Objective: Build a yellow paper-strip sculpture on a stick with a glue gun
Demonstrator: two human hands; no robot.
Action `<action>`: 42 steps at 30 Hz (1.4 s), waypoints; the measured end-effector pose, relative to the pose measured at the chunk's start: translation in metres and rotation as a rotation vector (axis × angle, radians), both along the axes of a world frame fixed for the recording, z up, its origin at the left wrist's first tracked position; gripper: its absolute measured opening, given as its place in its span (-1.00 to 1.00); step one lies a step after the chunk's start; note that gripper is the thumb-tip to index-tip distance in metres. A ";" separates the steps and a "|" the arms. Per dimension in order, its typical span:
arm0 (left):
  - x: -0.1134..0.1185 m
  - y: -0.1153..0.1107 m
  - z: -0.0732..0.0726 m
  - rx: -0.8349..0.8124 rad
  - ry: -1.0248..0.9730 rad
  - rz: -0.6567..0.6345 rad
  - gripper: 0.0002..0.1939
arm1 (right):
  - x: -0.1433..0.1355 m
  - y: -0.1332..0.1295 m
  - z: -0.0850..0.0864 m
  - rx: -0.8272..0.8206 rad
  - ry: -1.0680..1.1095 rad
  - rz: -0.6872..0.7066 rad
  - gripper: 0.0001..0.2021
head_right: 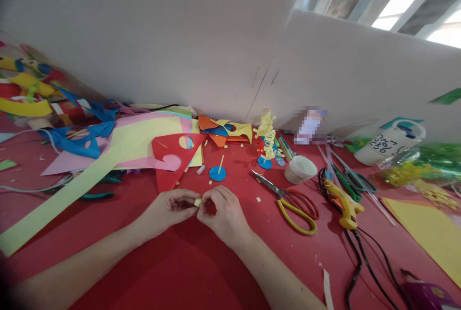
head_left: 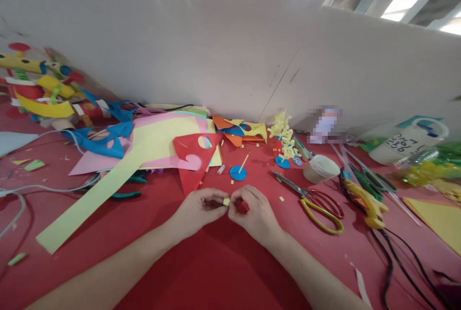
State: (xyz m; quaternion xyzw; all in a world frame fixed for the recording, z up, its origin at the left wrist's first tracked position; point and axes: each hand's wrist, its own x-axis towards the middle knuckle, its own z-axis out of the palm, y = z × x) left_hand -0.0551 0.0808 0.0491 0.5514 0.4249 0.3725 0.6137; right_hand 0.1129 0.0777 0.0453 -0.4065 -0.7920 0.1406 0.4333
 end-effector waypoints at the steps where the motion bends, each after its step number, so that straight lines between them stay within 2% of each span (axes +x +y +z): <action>1: 0.000 0.000 0.000 -0.001 -0.003 0.009 -0.78 | 0.000 0.000 0.000 -0.012 0.015 0.003 -0.90; 9: -0.001 0.003 0.002 -0.103 -0.025 0.080 -0.71 | 0.001 0.001 -0.001 -0.178 0.145 0.025 -0.91; 18: 0.000 0.001 0.006 -0.108 0.003 0.055 -0.75 | 0.001 0.001 0.000 -0.181 0.135 0.034 -0.91; 24: -0.001 0.001 0.006 -0.048 0.023 0.037 -0.76 | -0.001 0.000 0.001 -0.239 0.137 -0.005 -0.92; 31: -0.001 0.001 0.000 -0.048 0.005 0.024 -0.73 | 0.000 0.000 -0.001 -0.099 0.105 0.038 -0.91; 34: -0.001 0.002 0.000 -0.024 0.003 0.032 -0.72 | 0.002 0.001 -0.001 -0.105 0.099 0.059 -0.92; 39: -0.001 0.002 0.003 0.047 0.044 0.007 -0.68 | 0.005 0.005 -0.002 -0.175 0.168 -0.033 -0.94; 42: -0.002 0.001 0.003 0.049 0.052 0.012 -0.77 | 0.006 0.007 -0.003 -0.182 0.180 -0.039 -0.94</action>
